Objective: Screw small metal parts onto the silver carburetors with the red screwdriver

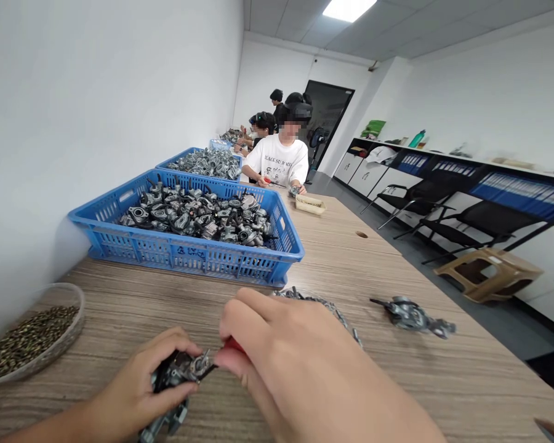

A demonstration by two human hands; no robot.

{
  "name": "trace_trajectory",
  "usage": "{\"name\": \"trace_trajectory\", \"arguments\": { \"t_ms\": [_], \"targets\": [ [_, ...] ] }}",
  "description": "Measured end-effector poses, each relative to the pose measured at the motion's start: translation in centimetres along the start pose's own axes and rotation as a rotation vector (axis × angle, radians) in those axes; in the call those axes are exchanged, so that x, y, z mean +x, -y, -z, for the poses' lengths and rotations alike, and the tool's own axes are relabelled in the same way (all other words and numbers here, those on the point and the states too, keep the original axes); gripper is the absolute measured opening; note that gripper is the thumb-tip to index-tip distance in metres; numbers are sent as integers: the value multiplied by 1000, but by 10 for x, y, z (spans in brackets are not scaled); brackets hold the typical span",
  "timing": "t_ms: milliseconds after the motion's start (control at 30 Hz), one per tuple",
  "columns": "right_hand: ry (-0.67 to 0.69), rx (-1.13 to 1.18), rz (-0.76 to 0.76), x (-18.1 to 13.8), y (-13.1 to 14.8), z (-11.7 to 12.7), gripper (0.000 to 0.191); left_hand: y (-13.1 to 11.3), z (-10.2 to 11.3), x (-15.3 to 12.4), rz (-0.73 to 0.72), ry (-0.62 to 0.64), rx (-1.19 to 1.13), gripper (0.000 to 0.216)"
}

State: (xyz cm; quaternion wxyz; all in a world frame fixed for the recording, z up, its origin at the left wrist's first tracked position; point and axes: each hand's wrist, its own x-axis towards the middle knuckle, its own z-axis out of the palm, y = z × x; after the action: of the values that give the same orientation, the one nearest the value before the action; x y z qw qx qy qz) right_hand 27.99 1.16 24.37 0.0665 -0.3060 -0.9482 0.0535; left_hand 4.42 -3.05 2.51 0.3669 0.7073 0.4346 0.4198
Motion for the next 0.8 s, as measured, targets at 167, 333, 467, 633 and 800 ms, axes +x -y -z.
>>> {"name": "trace_trajectory", "arguments": {
  "t_ms": [167,333,467,633,800],
  "targets": [
    [-92,-153,-10,4,4,-8,30,-1,-1,0,-1,4,-1,28],
    [-31,34,2,-16,4,2,10,-3,0,1,2,6,4,28],
    [19,45,2,-20,-5,1,16,-2,0,1,2,0,9,29],
    [-133,-222,-10,3,-5,-12,29,0,-1,1,0,-4,6,29],
    [-153,-160,-18,-3,7,-9,9,-2,-1,-1,-15,-11,-4,28]
  ]
}}
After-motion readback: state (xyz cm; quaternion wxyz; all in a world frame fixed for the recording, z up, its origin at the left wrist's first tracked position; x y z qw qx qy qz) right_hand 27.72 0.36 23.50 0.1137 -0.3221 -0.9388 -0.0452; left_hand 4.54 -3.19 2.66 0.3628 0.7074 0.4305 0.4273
